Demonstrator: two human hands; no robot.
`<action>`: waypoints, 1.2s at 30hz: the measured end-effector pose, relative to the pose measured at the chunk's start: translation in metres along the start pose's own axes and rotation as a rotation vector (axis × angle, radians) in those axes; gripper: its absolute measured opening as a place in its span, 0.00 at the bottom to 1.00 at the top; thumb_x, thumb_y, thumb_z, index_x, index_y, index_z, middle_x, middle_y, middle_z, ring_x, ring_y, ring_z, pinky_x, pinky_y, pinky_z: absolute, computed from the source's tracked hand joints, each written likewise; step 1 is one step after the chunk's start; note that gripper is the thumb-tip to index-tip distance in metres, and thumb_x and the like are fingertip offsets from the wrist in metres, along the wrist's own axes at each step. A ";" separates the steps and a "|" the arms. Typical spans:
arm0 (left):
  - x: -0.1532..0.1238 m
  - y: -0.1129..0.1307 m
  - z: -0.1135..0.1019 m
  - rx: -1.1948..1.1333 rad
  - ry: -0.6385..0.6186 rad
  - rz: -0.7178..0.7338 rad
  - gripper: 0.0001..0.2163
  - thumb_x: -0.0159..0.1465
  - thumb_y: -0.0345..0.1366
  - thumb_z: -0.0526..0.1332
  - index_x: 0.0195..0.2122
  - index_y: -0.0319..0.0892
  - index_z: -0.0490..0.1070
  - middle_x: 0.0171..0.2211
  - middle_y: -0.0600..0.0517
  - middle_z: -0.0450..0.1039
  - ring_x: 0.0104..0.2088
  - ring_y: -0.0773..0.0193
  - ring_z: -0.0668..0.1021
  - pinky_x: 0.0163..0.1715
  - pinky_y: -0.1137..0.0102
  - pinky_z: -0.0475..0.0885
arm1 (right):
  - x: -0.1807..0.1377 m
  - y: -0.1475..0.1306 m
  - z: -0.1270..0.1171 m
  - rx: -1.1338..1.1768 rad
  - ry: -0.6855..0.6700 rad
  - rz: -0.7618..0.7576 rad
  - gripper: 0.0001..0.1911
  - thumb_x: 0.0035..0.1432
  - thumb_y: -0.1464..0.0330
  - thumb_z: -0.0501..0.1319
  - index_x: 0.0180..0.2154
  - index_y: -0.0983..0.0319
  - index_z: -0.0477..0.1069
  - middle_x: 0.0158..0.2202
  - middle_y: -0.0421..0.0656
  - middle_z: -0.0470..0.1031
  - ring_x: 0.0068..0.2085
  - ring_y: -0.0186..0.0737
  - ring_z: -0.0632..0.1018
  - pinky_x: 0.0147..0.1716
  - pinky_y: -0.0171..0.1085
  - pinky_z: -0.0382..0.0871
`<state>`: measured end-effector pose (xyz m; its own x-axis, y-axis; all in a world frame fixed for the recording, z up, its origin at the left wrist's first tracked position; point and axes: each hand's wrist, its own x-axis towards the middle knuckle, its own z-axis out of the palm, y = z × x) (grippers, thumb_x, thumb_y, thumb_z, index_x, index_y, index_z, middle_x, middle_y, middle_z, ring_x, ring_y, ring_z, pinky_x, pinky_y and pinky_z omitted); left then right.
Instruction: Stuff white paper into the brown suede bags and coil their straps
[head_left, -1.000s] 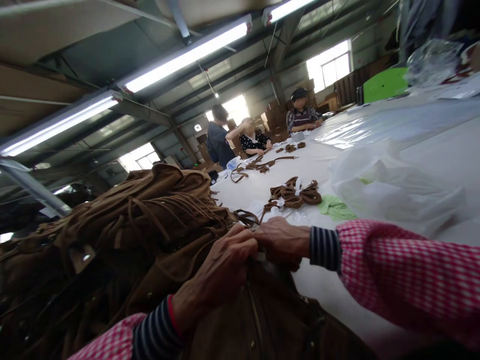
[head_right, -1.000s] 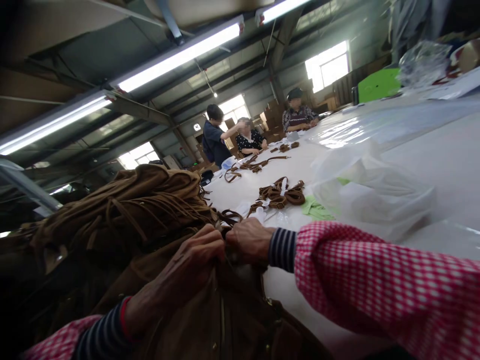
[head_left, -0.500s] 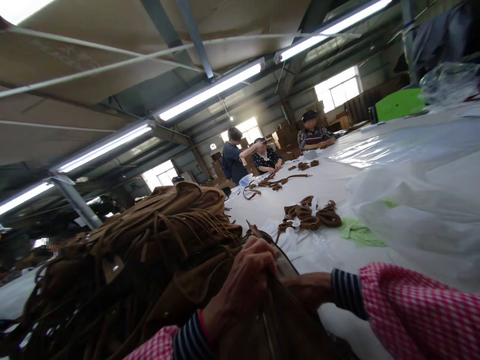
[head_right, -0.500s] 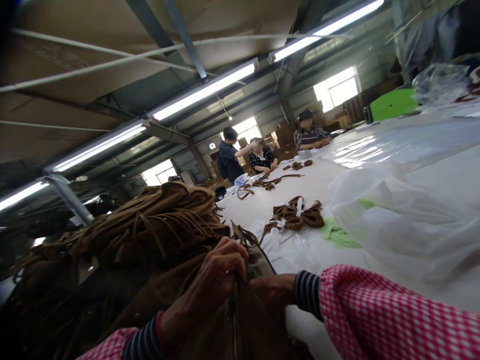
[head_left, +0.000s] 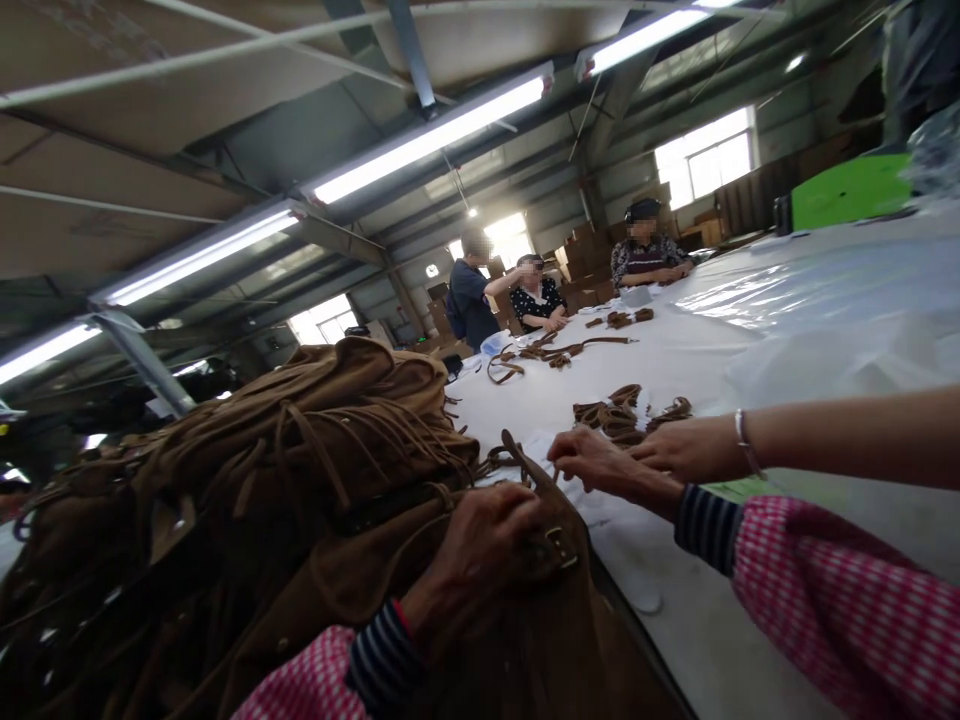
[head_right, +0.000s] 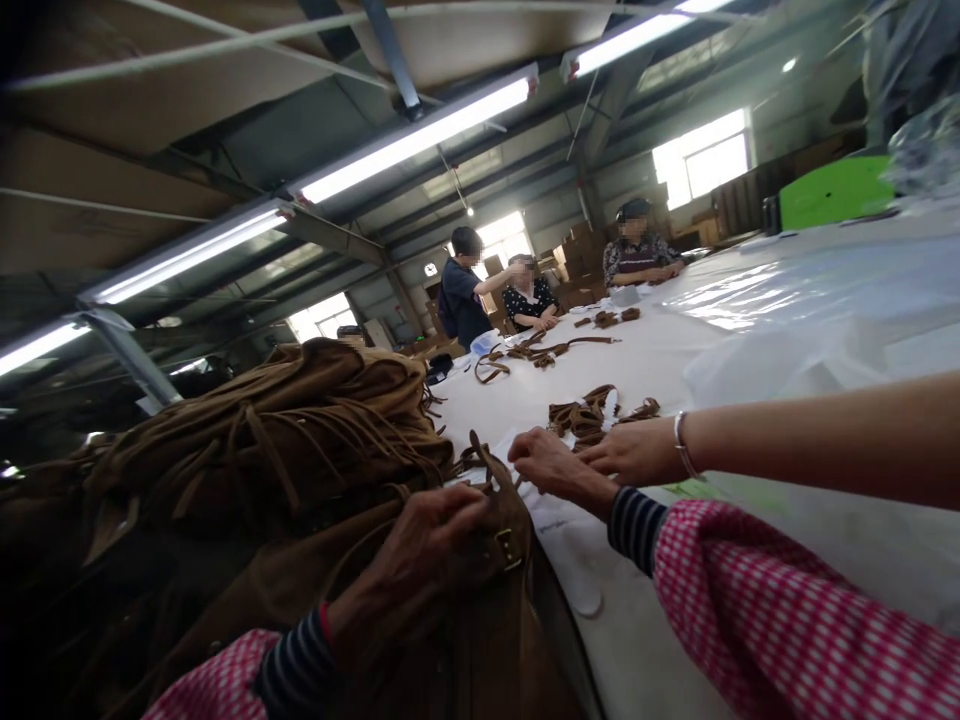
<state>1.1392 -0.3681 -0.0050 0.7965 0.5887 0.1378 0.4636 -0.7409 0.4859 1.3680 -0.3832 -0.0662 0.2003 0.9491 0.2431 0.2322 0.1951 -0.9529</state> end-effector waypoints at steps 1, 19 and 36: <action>0.016 -0.004 -0.009 0.061 0.095 -0.103 0.15 0.71 0.46 0.56 0.41 0.43 0.80 0.37 0.49 0.80 0.39 0.58 0.79 0.39 0.69 0.69 | 0.013 -0.002 0.009 -0.045 0.025 -0.009 0.11 0.43 0.79 0.59 0.30 0.65 0.76 0.26 0.41 0.73 0.32 0.38 0.72 0.32 0.35 0.65; 0.125 -0.067 -0.014 0.187 0.356 -0.517 0.16 0.70 0.46 0.61 0.34 0.38 0.74 0.34 0.51 0.77 0.39 0.61 0.79 0.44 0.62 0.75 | 0.041 -0.055 0.013 -0.779 -0.134 -0.212 0.10 0.59 0.70 0.61 0.26 0.63 0.76 0.28 0.45 0.78 0.32 0.40 0.74 0.35 0.37 0.63; 0.126 -0.076 -0.005 0.219 0.364 -0.540 0.14 0.71 0.42 0.60 0.47 0.35 0.75 0.42 0.45 0.77 0.42 0.57 0.79 0.45 0.60 0.76 | -0.129 -0.063 -0.056 -0.676 -0.596 -0.017 0.15 0.65 0.63 0.62 0.27 0.62 0.75 0.22 0.37 0.69 0.24 0.32 0.67 0.25 0.33 0.53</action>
<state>1.2026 -0.2363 -0.0201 0.2679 0.9368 0.2252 0.8573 -0.3384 0.3878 1.3807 -0.5318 -0.0272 -0.2912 0.9550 -0.0571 0.7783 0.2018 -0.5945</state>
